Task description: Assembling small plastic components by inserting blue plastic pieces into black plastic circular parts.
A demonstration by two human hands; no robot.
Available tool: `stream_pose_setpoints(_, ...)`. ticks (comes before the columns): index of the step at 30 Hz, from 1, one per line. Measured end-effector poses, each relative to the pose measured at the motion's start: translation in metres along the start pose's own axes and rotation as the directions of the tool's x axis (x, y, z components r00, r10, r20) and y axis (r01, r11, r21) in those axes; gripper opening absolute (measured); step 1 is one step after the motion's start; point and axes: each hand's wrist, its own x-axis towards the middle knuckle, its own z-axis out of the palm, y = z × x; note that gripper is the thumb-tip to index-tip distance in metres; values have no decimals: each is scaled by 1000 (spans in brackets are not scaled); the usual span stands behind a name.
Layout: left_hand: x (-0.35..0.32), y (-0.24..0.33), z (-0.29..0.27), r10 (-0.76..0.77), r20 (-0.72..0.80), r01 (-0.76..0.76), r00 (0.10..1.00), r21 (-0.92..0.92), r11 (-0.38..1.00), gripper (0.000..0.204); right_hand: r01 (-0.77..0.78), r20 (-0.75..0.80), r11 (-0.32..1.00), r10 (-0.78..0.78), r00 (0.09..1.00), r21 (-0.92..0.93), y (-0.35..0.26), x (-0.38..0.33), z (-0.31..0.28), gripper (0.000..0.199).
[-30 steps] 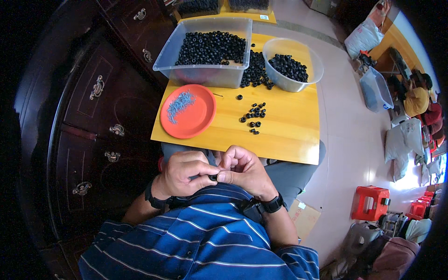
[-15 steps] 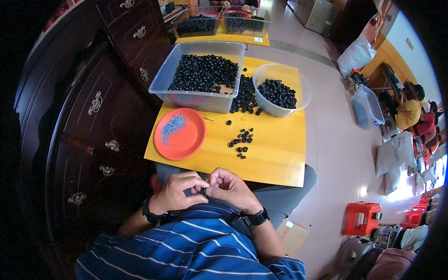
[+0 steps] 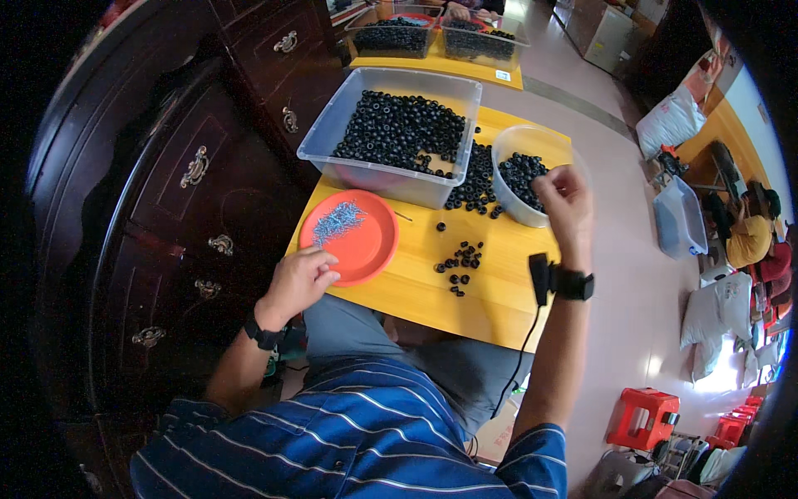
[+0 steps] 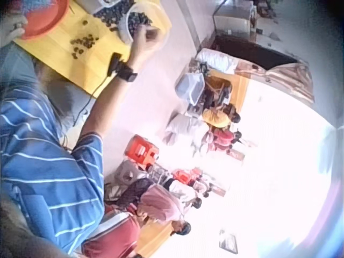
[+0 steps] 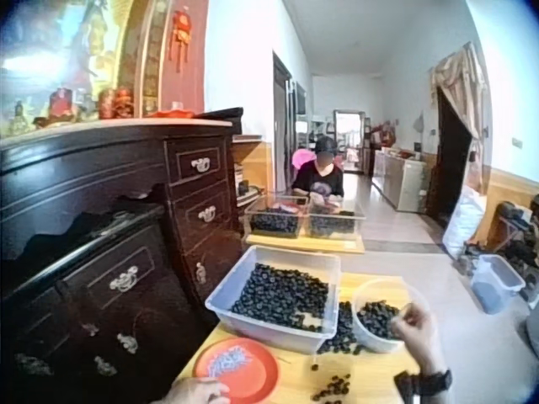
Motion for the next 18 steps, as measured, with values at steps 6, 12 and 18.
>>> stream_pose_setpoints(6,32,-31,1,-26,47,20,999,134,991,18,22,-200,981,-61,978,-192,10,-2,-1,19)
stream_pose_setpoints(12,63,-44,16,36,136,-62,990,196,979,16,-133,-46,984,139,989,116,30,-88,44,9)
stream_pose_setpoints(18,66,-57,23,63,172,-97,983,193,976,13,-400,64,914,397,916,60,29,-154,80,4)
